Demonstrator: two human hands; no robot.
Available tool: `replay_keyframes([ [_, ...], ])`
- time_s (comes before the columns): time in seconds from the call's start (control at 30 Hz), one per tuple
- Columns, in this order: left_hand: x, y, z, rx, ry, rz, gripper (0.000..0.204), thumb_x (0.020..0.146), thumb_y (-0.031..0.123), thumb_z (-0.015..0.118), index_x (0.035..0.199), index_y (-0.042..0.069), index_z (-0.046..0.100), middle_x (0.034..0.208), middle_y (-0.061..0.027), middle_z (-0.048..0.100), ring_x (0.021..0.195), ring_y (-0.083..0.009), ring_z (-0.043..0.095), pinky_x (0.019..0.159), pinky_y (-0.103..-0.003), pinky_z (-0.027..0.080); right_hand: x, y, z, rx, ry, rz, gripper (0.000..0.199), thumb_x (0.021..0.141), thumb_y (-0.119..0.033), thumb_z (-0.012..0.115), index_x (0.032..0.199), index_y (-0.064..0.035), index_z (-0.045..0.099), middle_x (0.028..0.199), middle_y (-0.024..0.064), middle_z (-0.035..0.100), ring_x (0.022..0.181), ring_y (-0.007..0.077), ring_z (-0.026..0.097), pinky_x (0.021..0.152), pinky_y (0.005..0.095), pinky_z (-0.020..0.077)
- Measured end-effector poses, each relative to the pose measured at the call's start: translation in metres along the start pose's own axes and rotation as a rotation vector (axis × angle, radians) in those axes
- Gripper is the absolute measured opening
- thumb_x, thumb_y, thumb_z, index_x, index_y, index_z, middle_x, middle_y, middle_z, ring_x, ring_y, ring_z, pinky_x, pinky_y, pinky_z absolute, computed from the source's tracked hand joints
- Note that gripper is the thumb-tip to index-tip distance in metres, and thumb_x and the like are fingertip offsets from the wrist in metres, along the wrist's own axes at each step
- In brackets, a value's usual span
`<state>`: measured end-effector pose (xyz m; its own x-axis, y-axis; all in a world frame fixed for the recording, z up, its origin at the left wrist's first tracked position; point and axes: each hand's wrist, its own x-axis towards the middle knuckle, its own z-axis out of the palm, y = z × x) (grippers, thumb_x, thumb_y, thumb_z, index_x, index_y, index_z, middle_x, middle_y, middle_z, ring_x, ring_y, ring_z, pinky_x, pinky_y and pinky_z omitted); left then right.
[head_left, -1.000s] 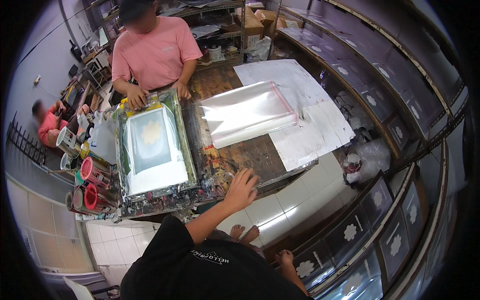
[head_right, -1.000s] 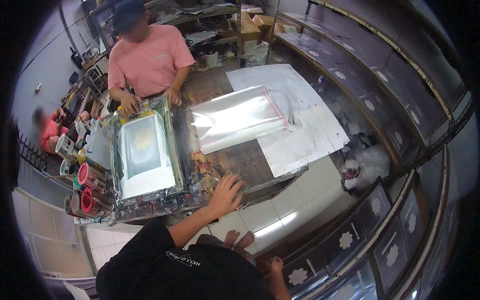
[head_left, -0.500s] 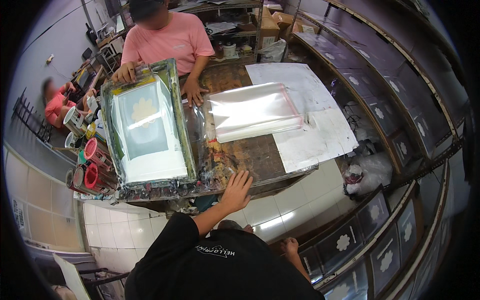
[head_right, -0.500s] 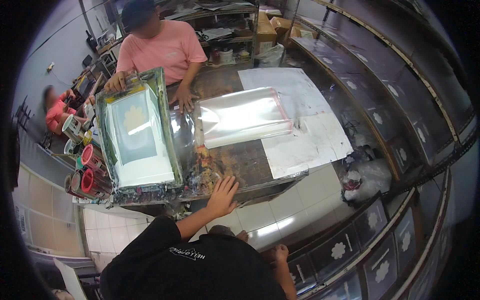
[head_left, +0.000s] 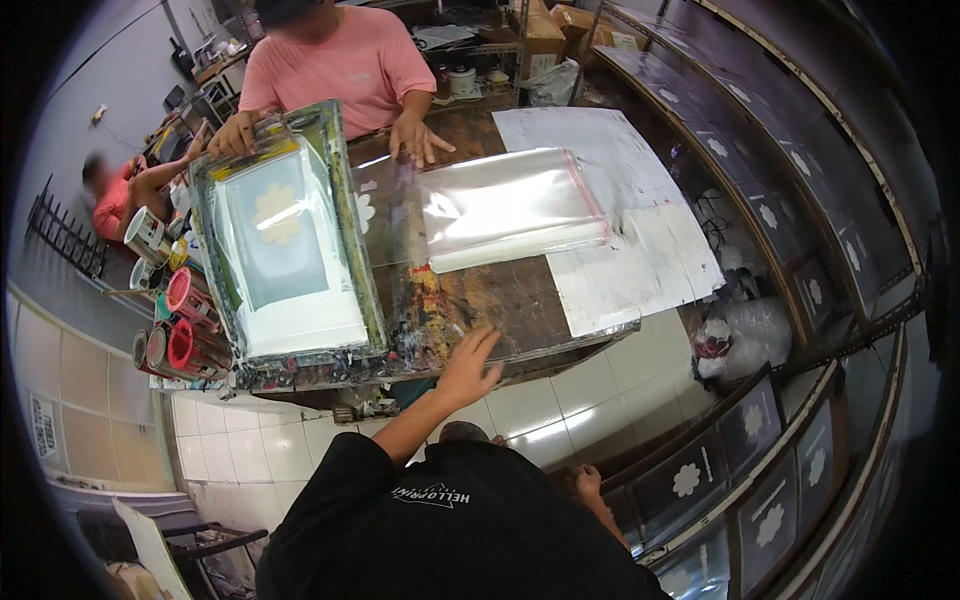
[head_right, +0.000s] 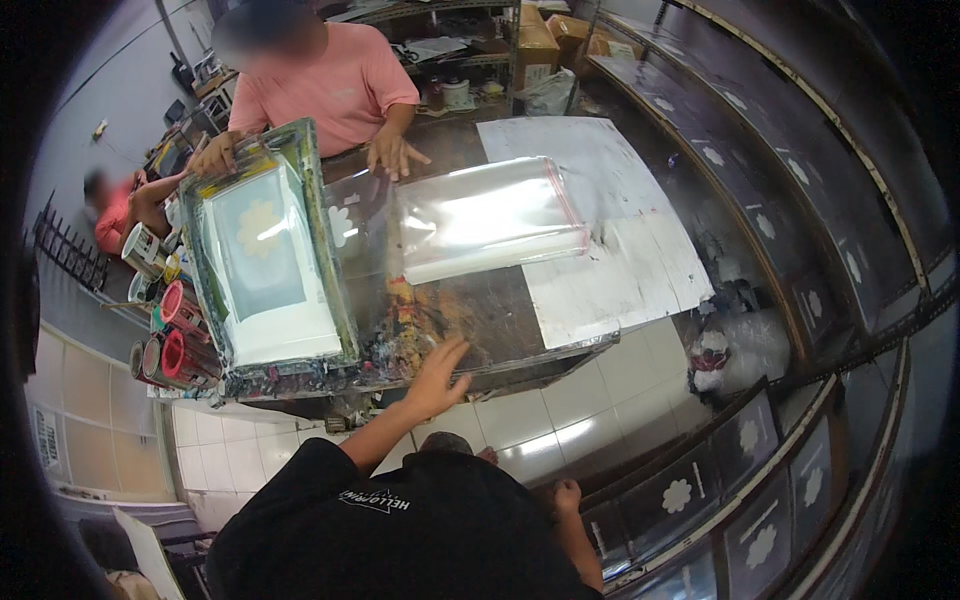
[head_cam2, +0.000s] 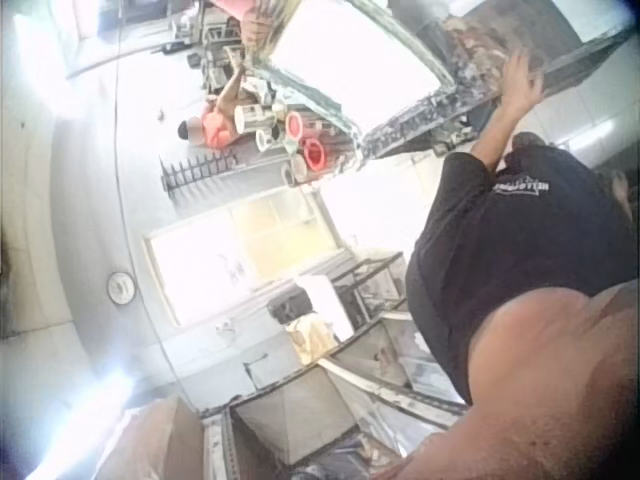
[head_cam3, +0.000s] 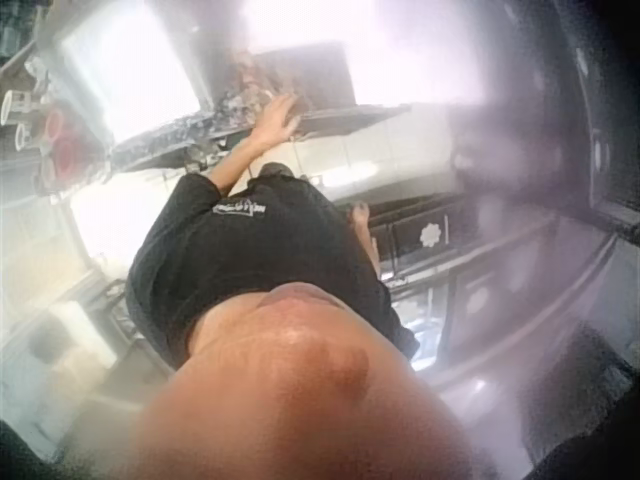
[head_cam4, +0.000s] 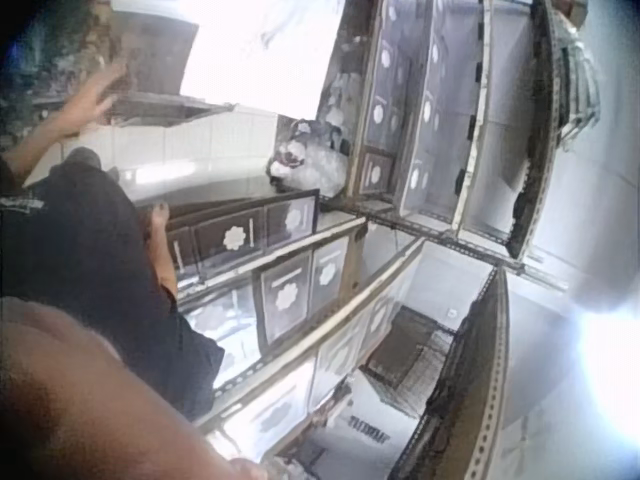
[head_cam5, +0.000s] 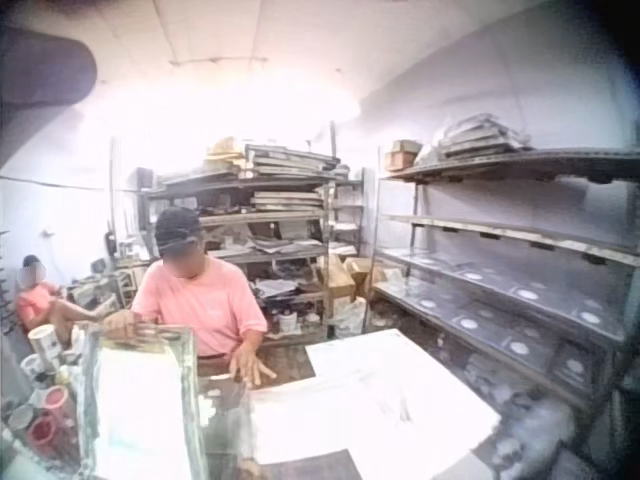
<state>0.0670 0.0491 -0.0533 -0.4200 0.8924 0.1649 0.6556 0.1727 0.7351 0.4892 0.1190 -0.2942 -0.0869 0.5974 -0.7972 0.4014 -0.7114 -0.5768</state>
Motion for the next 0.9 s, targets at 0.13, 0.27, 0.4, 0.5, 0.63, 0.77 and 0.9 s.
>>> replay_keyframes([
  [0.13, 0.054, 0.040, -0.033, 0.367, 0.251, 0.241, 0.072, 0.080, 0.015, 0.075, 0.144, -0.001, 0.045, 0.150, -0.0242, 0.040, 0.143, -0.0420, 0.033, 0.118, -0.056, 0.027, -0.002, -0.001, -0.001, -0.037, 0.068, -0.089, 0.032, 0.097, -0.012, 0.058, 0.126, 0.0019, 0.054, 0.101, 0.0152, 0.066, 0.075, 0.0260, 0.068, 0.064, 0.0368, 0.0578],
  [0.27, 0.129, 0.064, -0.047, 0.713, 0.239, 0.289, 0.076, 0.081, 0.014, 0.073, 0.148, 0.000, 0.042, 0.152, -0.0262, 0.036, 0.144, -0.0443, 0.031, 0.118, -0.061, 0.025, -0.003, -0.012, -0.002, -0.093, 0.079, -0.063, 0.031, 0.097, -0.012, 0.058, 0.124, 0.0027, 0.055, 0.100, 0.0138, 0.066, 0.076, 0.0260, 0.070, 0.064, 0.0373, 0.0581],
  [0.4, 0.202, 0.032, -0.008, 0.926, 0.122, 0.280, 0.063, 0.087, 0.014, 0.063, 0.146, 0.001, 0.045, 0.150, -0.0202, 0.043, 0.138, -0.0359, 0.041, 0.118, -0.060, 0.025, 0.004, 0.000, -0.005, -0.024, 0.106, -0.049, 0.026, 0.098, -0.012, 0.057, 0.120, 0.0008, 0.056, 0.099, 0.0115, 0.065, 0.078, 0.0243, 0.070, 0.063, 0.0361, 0.0572],
  [0.5, 0.233, 0.020, 0.008, 0.928, -0.075, 0.197, 0.053, 0.089, 0.012, 0.057, 0.140, 0.000, 0.052, 0.145, -0.0163, 0.051, 0.130, -0.0304, 0.049, 0.117, -0.058, 0.028, -0.022, -0.005, 0.000, 0.048, 0.143, -0.010, 0.021, 0.098, -0.012, 0.057, 0.117, -0.0019, 0.056, 0.095, 0.0091, 0.063, 0.077, 0.0219, 0.069, 0.060, 0.0340, 0.0551],
  [0.63, 0.231, 0.031, 0.014, 0.856, -0.002, 0.367, 0.046, 0.088, 0.010, 0.056, 0.132, -0.002, 0.059, 0.139, -0.0155, 0.058, 0.126, -0.0301, 0.053, 0.115, -0.058, 0.031, -0.033, 0.017, 0.004, 0.287, 0.148, -0.067, 0.018, 0.100, -0.014, 0.058, 0.115, -0.0038, 0.057, 0.091, 0.0064, 0.061, 0.072, 0.0204, 0.065, 0.060, 0.0326, 0.0536],
  [0.77, 0.171, 0.060, 0.028, 0.718, 0.027, 0.642, 0.045, 0.087, 0.009, 0.056, 0.131, -0.003, 0.059, 0.140, -0.0165, 0.057, 0.130, -0.0338, 0.051, 0.115, -0.060, 0.029, -0.067, -0.040, 0.018, 0.577, -0.019, -0.145, 0.037, 0.101, -0.025, 0.062, 0.130, -0.0061, 0.050, 0.115, 0.0116, 0.060, 0.096, 0.0258, 0.065, 0.078, 0.0375, 0.0551],
  [0.9, 0.095, 0.101, 0.045, 0.572, -0.224, 0.847, 0.049, 0.087, 0.012, 0.058, 0.133, -0.002, 0.057, 0.142, -0.0180, 0.055, 0.135, -0.0370, 0.046, 0.116, -0.064, 0.027, -0.154, -0.168, 0.020, 0.964, -0.409, -0.483, 0.061, 0.100, -0.035, 0.062, 0.151, -0.0106, 0.037, 0.148, 0.0156, 0.042, 0.131, 0.0354, 0.052, 0.106, 0.0464, 0.0455],
])
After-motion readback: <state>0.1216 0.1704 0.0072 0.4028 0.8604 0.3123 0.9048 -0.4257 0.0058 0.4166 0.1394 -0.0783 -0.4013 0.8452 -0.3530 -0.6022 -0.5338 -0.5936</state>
